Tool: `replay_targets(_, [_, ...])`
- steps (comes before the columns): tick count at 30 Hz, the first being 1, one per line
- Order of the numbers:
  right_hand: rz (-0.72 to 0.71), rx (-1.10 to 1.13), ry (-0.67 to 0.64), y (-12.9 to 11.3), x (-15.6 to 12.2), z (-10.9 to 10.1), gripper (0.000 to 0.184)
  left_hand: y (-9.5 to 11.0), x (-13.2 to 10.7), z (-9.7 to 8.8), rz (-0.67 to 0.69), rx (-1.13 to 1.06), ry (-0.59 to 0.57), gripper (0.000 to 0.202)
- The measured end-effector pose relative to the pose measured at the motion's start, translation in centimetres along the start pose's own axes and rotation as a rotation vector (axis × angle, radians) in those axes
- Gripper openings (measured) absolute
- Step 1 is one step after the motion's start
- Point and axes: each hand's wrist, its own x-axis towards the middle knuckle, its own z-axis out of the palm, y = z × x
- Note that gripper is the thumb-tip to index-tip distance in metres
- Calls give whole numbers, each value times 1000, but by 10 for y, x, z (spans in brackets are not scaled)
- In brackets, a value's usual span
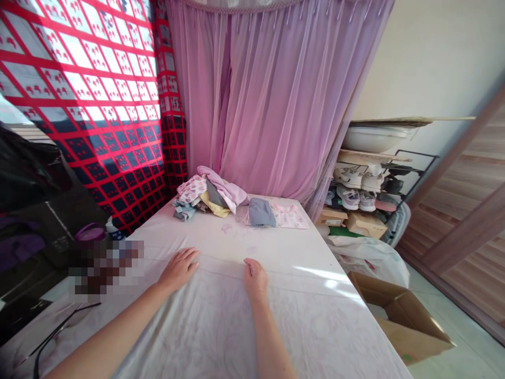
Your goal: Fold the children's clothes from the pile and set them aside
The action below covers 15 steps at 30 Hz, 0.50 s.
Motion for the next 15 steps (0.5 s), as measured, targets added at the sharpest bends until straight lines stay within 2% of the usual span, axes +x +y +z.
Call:
replay_targets(4, [-8, 4, -3, -1, 0, -1, 31, 5, -11, -8, -6, 3, 28, 38])
replay_targets(11, [8, -16, -72, -1, -4, -4, 35, 10, -14, -13, 7, -10, 77, 35])
replay_targets(15, [81, 26, -53, 1, -4, -3, 35, 10, -16, -13, 9, -57, 100, 33])
